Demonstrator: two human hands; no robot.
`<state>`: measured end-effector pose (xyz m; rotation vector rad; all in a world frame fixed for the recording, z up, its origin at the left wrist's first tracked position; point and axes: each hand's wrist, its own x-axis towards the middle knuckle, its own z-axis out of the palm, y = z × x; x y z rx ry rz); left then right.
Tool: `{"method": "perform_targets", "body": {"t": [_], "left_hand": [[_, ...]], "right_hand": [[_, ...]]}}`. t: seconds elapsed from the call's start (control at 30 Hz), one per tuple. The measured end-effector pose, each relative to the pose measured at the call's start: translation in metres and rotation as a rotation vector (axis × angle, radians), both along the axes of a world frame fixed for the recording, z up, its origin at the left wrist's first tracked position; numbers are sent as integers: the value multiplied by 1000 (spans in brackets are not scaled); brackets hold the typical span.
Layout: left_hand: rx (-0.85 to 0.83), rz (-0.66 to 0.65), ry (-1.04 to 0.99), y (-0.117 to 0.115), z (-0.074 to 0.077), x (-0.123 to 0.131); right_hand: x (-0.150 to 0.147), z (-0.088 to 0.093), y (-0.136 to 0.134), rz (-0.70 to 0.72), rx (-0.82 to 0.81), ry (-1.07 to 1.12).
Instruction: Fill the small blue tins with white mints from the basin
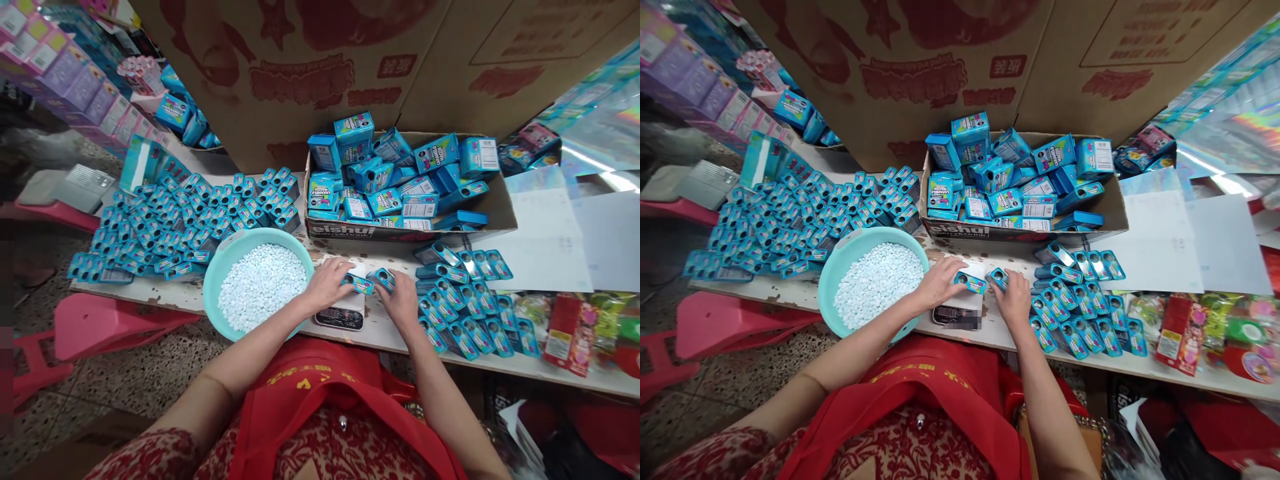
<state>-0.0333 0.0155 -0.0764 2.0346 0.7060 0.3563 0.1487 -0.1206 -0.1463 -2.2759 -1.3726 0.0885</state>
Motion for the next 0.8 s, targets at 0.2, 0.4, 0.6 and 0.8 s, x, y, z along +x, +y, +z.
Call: {"method": "perform_targets", "body": {"t": [0.2,0.4,0.6,0.8], "left_hand": [[-195,-97,-8,3,-17,14],[-743,163,-264,-1,0,-13],[-1272,636,-714,-2,22,-31],[-1416,927,-751,6,9,-39]], "right_hand": [[-23,33,2,31,186,30],[-56,69,13,212,51,493],[-90,96,30,267,79,537],[-103,88,37,268,-25,485]]}}
